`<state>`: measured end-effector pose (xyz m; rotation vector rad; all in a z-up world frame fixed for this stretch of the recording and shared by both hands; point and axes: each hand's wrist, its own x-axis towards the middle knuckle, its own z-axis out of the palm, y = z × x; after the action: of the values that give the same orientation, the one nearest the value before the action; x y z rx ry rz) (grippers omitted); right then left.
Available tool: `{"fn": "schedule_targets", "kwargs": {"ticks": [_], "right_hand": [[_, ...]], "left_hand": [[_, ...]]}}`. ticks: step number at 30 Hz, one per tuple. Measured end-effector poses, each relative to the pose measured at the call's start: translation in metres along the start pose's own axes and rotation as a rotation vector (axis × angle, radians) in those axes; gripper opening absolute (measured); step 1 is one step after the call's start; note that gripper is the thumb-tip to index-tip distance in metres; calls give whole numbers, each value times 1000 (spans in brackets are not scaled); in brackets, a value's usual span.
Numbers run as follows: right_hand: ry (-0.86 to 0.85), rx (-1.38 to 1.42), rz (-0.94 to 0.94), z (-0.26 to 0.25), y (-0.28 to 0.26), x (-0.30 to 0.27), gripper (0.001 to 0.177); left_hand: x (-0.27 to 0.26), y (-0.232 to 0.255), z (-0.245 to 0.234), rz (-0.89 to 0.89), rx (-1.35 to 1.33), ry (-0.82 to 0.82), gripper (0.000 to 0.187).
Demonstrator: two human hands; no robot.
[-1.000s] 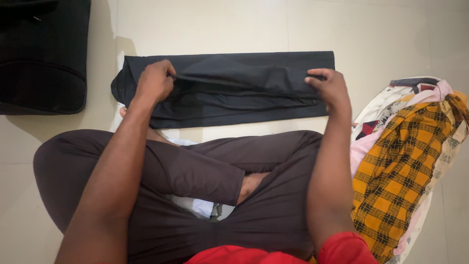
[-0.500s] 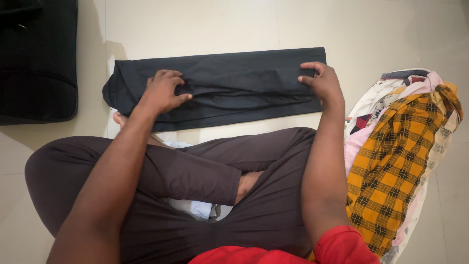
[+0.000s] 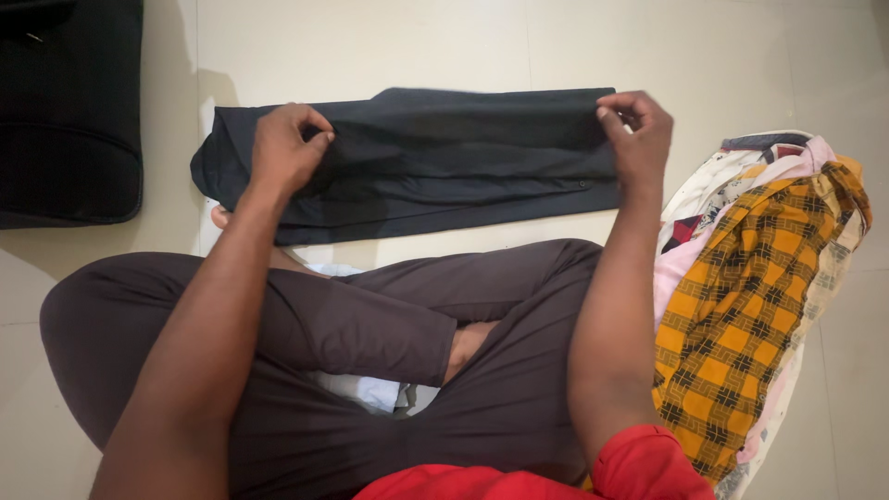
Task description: The person folds a black shirt by hand while sitting on the floor, smoothing the garment, tucking in the sleeves, and folding the body into a rectangular shape.
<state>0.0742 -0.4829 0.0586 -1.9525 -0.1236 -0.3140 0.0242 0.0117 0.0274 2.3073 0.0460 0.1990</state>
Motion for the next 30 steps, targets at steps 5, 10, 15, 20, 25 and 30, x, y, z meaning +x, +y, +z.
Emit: {"fn": "schedule_targets", "kwargs": {"ticks": [5, 10, 15, 20, 25, 30], "right_hand": [[57, 274, -60, -3, -8, -2, 14], [-26, 127, 104, -3, 36, 3, 16], [-276, -258, 566, 1, 56, 0, 25], [-511, -683, 328, 20, 55, -10, 85], [-556, -969, 416, 48, 70, -10, 99], [-450, -845, 210, 40, 103, -2, 68]], "left_hand": [[2, 10, -10, 25, -155, -7, 23], [-6, 24, -5, 104, 236, -275, 69], [-20, 21, 17, 189, 516, -390, 111], [-24, 1, 24, 343, 515, -260, 85], [-22, 4, 23, 357, 428, -222, 46], [-6, -11, 17, 279, 72, -98, 18]]}}
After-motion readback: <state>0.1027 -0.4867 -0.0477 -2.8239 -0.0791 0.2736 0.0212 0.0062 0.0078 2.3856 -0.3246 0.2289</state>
